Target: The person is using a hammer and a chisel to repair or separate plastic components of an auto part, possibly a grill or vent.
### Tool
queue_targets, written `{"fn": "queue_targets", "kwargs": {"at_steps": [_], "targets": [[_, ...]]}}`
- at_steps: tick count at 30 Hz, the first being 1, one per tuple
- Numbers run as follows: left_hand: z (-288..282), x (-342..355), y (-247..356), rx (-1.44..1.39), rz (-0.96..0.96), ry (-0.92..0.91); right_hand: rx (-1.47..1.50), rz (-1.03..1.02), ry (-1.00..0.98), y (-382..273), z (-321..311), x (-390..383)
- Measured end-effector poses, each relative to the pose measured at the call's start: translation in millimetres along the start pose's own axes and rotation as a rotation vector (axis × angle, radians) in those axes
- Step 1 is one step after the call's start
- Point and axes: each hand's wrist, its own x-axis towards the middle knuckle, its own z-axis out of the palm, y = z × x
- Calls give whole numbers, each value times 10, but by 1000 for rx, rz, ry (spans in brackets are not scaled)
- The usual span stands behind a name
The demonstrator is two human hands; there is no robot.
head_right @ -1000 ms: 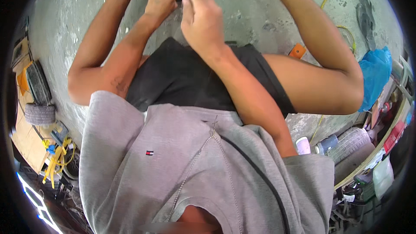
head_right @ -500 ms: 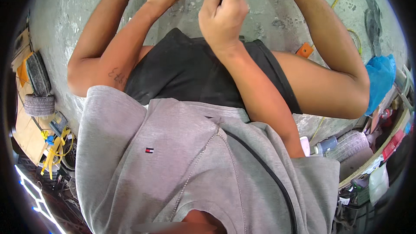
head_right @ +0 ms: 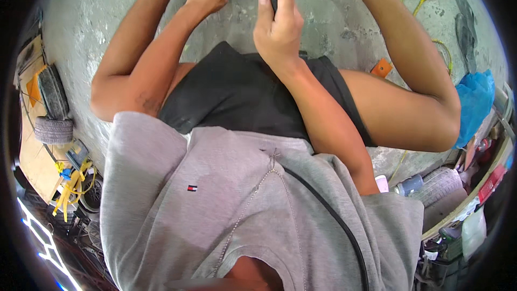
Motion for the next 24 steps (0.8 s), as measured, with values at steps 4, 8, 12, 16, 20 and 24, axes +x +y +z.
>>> {"fn": "queue_targets", "kwargs": {"at_steps": [4,8,12,16,20,24], "targets": [[1,-169,-268,-227,-36,-67,15,188,-107,102,-72,-1],[28,-306,-381,-304,109,98,38,378,-78,156,-109,85],[-115,-269,-99,-154,34,83,24,399,-79,181,-148,129],[-95,-292,-81,-19,0,73,-75,364,-97,135,-125,100],[-94,-292,-78,37,-12,53,-64,434,-155,96,-117,92],[-116,-248,54,40,-21,54,-30,436,-151,123,-109,84]]}}
